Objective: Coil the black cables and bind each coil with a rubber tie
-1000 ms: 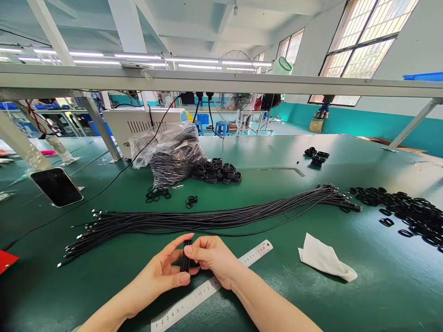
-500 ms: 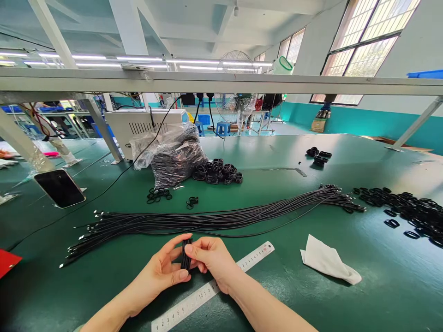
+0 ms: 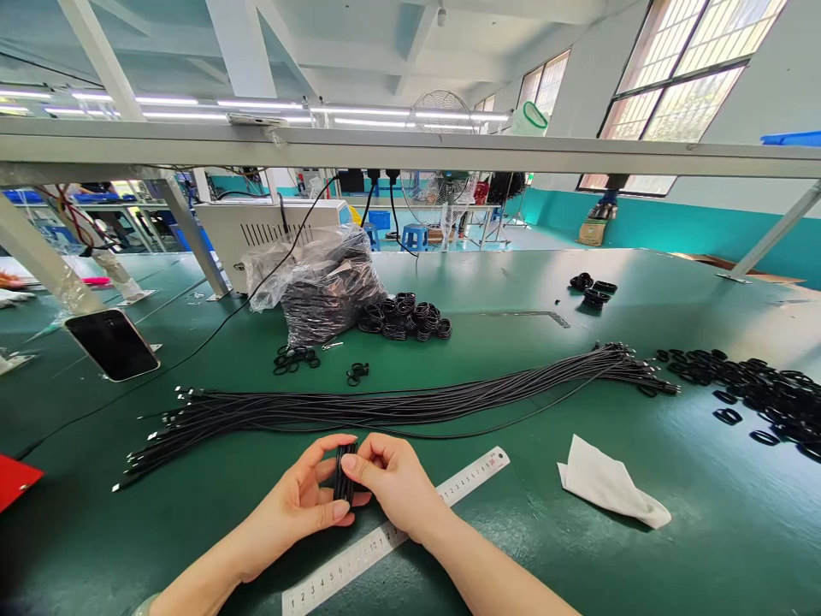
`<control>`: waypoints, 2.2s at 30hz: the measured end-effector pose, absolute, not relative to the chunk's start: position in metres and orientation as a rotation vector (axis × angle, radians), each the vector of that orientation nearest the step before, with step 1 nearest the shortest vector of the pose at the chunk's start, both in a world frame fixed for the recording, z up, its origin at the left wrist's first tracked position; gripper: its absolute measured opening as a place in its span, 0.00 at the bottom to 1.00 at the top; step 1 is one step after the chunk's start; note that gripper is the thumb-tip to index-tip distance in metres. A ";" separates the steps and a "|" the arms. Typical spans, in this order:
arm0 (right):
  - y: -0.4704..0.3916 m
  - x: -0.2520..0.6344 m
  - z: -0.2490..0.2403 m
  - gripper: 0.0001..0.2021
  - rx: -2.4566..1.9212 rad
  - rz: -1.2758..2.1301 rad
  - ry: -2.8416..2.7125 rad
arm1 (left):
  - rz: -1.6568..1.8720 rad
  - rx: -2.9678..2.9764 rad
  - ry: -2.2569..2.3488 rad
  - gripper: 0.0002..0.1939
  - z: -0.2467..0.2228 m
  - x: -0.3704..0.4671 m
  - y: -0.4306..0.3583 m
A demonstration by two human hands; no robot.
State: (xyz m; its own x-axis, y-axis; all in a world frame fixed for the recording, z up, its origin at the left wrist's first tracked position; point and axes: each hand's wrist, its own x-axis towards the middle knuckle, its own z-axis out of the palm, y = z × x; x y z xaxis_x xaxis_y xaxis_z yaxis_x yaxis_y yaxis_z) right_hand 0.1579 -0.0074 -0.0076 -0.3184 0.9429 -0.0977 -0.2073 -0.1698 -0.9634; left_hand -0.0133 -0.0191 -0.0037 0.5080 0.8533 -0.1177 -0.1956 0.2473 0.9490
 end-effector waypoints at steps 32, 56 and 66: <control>-0.004 0.183 0.011 0.19 -0.800 1.439 -1.878 | 0.867 1.091 0.872 0.29 0.000 -0.011 -0.021; -0.009 0.166 0.001 0.16 -1.058 1.494 -1.418 | 0.853 1.208 0.917 0.34 -0.003 -0.011 -0.023; -0.009 0.169 0.001 0.18 -1.021 1.541 -1.469 | 0.881 1.152 0.892 0.34 -0.001 -0.011 -0.023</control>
